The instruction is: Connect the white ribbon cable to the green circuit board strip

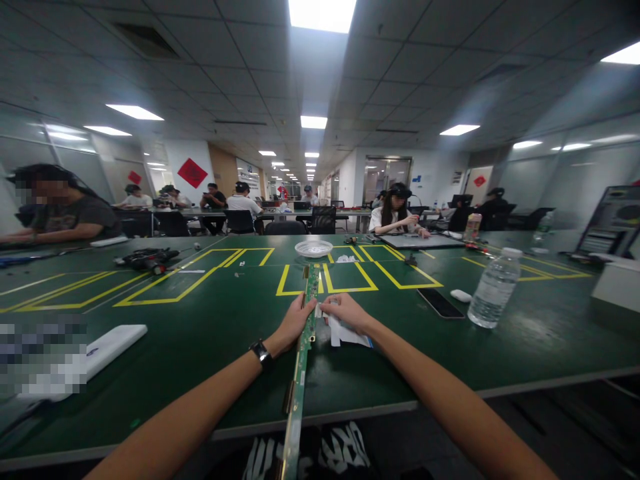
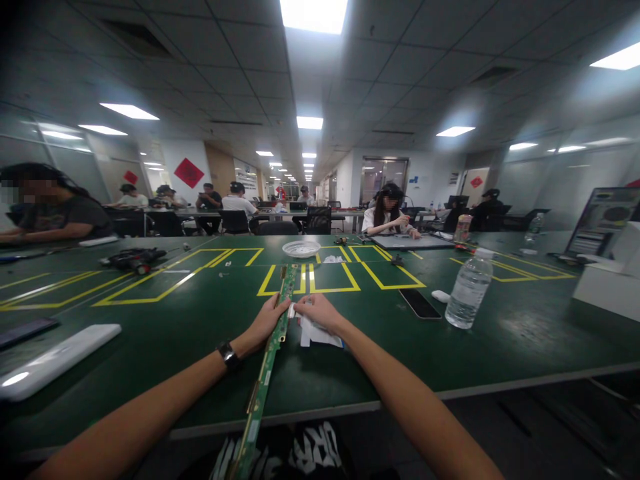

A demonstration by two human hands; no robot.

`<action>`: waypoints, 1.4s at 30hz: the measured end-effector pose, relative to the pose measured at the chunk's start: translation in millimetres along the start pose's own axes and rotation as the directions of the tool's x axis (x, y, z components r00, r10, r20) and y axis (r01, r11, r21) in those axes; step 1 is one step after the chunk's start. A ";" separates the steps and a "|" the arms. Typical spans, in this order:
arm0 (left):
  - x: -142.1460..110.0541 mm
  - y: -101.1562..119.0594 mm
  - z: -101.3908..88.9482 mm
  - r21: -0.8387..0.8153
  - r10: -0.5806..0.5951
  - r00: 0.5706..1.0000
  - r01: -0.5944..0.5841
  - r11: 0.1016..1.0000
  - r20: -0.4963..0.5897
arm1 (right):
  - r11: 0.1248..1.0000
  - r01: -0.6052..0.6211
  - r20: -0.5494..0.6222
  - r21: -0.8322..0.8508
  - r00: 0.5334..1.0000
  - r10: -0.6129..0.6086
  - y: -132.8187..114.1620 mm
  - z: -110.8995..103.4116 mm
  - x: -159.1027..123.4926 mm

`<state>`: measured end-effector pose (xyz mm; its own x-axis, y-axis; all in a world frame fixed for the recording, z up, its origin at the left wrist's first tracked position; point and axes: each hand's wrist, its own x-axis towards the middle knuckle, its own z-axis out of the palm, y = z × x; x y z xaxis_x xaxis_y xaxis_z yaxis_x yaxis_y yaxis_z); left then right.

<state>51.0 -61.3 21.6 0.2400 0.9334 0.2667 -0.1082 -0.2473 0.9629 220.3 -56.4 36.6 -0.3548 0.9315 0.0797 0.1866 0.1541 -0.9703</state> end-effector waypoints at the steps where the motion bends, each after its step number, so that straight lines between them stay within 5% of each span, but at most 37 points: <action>1: -0.2 0.0 -0.2 0.034 0.014 1.000 -0.015 0.999 0.002 | 1.000 -0.001 0.000 -0.015 1.000 0.001 0.2 -0.1 -0.2; 8: -3.9 -5.8 0.0 0.077 -0.030 0.999 0.027 0.997 0.036 | 0.988 0.106 0.021 -0.109 0.994 -0.104 4.9 -1.8 -1.0; 18: -6.8 -7.2 0.0 0.018 -0.077 0.996 0.076 0.997 0.054 | 0.993 0.113 0.073 -0.035 0.991 -0.110 4.2 -1.8 -1.3; 26: -4.6 -7.7 0.1 0.029 -0.110 0.989 0.107 0.994 0.100 | 0.984 0.090 0.035 -0.152 0.996 -0.086 3.4 -2.4 -1.4; 32: 7.6 -9.3 -10.5 0.227 -0.027 0.999 0.037 0.973 -0.044 | 0.961 0.010 -0.055 -0.276 0.998 -0.026 9.3 -21.1 6.0; 34: 12.1 -9.2 -19.1 0.253 -0.006 0.994 0.035 0.967 -0.113 | 0.891 -0.036 -0.162 -0.452 0.986 -0.042 14.8 -38.2 9.4; 36: 15.9 -8.4 -28.4 0.280 0.024 0.986 0.023 0.960 -0.162 | 0.726 -0.178 -0.324 -0.664 0.944 -0.064 20.6 -59.1 10.7; 42: 20.1 -7.5 -36.5 0.357 0.087 0.980 -0.017 0.934 -0.181 | 0.488 -0.500 -0.574 -0.715 0.819 -0.002 36.2 -111.5 3.7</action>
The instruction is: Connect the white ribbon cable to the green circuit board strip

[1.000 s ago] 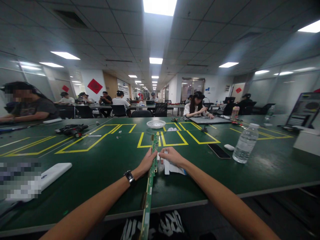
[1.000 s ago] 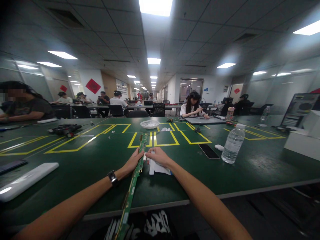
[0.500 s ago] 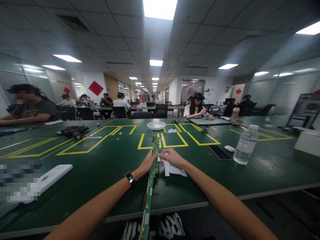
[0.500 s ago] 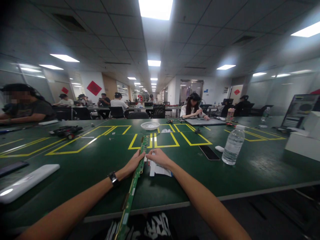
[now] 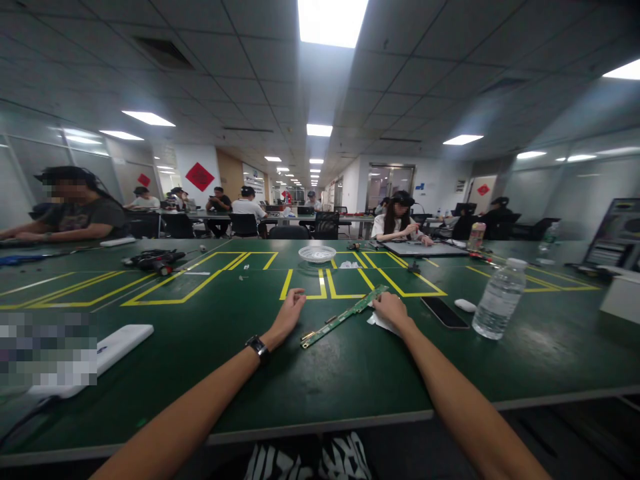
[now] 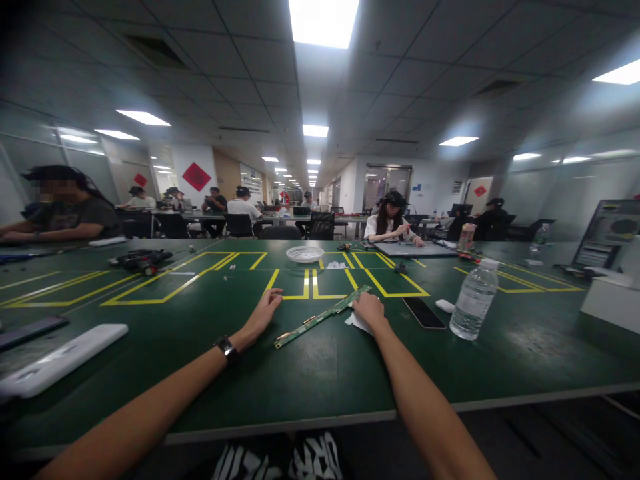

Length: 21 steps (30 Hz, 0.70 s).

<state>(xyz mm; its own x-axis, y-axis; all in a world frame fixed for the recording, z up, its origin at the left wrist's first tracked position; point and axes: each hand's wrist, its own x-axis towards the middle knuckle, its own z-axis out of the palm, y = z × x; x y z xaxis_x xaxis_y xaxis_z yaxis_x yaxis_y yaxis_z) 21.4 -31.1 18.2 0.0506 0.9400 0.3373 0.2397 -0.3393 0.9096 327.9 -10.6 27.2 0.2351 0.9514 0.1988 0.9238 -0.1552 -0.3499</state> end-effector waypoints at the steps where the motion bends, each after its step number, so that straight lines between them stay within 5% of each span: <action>1: -0.4 0.3 1.6 0.012 0.013 1.000 -0.013 1.000 0.004 | 0.999 -0.023 -0.011 -0.033 1.000 0.022 4.4 0.1 1.5; 4: -2.4 1.4 6.2 0.051 0.052 0.998 -0.053 0.997 0.030 | 0.994 -0.035 -0.042 -0.100 0.999 0.031 9.2 3.6 3.5; 9: -4.1 0.5 8.3 0.108 0.103 0.993 -0.109 0.988 0.064 | 0.969 0.159 -0.007 -0.188 0.987 -0.163 3.8 13.7 1.9; 21: -5.3 -3.9 10.3 0.157 0.196 0.975 -0.211 0.965 0.109 | 0.962 0.179 -0.025 -0.207 0.982 -0.188 5.5 25.4 3.9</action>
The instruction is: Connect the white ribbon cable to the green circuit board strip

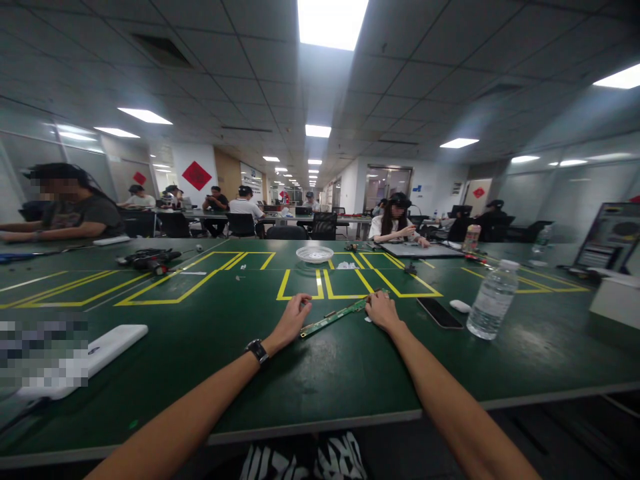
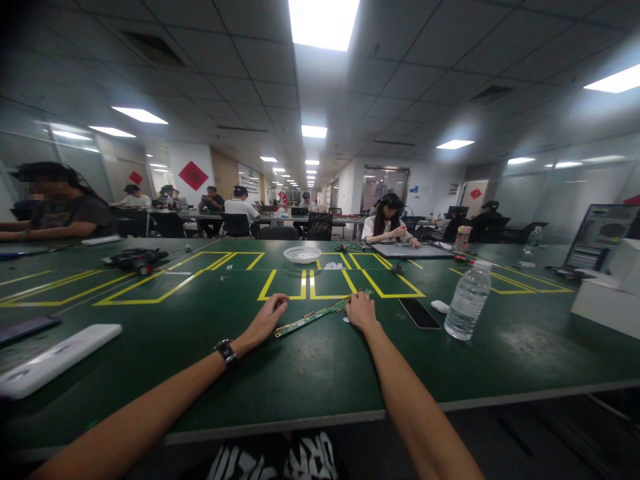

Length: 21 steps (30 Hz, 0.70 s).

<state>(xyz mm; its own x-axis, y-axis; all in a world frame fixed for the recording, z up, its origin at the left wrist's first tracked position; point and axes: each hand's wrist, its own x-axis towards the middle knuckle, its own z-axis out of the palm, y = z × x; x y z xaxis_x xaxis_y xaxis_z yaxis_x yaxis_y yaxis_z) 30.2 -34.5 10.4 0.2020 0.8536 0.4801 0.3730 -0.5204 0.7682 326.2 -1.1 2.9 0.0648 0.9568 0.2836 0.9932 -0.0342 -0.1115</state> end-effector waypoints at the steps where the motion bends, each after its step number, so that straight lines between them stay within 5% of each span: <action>1: -0.5 0.7 0.3 0.000 0.004 1.000 -0.004 1.000 0.004 | 1.000 0.000 0.001 0.000 1.000 0.000 0.2 0.2 0.2; 21: -1.7 0.3 5.3 -0.013 0.042 0.997 -0.041 0.999 0.058 | 0.999 0.041 0.012 0.008 0.999 -0.041 -3.2 -5.0 -3.5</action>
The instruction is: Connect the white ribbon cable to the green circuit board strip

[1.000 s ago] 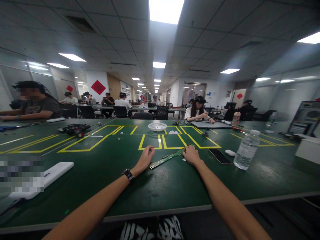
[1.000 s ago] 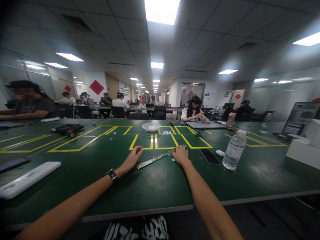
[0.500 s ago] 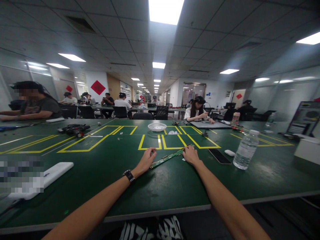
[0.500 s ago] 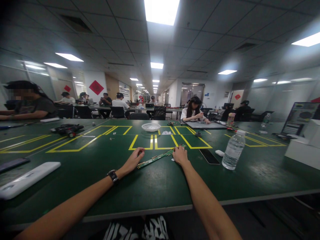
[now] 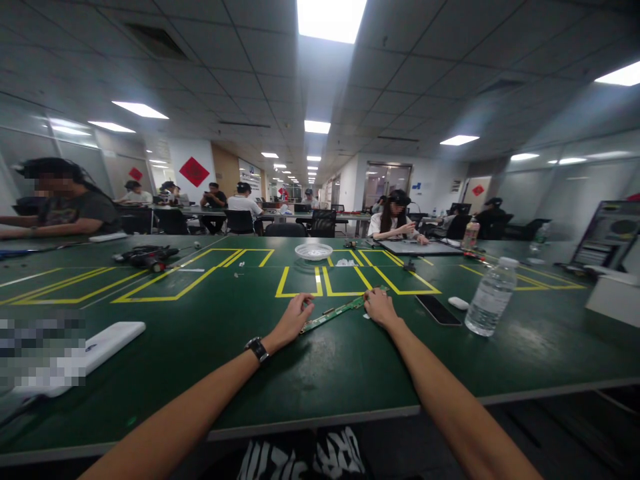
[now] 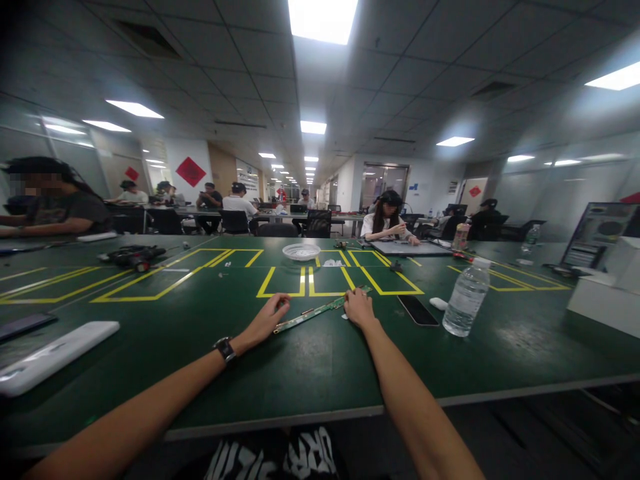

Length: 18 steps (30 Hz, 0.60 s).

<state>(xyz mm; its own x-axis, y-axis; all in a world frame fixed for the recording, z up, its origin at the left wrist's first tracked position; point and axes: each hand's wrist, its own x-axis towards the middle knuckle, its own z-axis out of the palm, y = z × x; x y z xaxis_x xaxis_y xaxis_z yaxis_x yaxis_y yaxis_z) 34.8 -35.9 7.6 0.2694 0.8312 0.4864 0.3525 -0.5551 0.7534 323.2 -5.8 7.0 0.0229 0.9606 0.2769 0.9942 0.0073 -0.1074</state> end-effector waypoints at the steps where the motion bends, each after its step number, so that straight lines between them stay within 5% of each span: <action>1: -0.2 0.6 -0.1 -0.002 -0.001 1.000 0.001 1.000 0.002 | 1.000 0.000 0.000 0.002 1.000 0.000 -0.2 -0.1 -0.3; 18: -1.4 4.9 -0.8 0.067 0.015 1.000 -0.016 0.998 0.020 | 1.000 0.003 0.041 -0.002 0.999 -0.003 -1.0 3.6 1.6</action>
<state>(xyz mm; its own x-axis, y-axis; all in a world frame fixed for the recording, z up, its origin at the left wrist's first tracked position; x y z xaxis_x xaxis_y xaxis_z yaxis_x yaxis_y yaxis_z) 35.3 -39.8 10.9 0.2927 0.8219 0.4887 0.4068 -0.5696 0.7142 321.9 -3.2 4.1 0.0152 0.9712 0.2379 0.9944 0.0101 -0.1050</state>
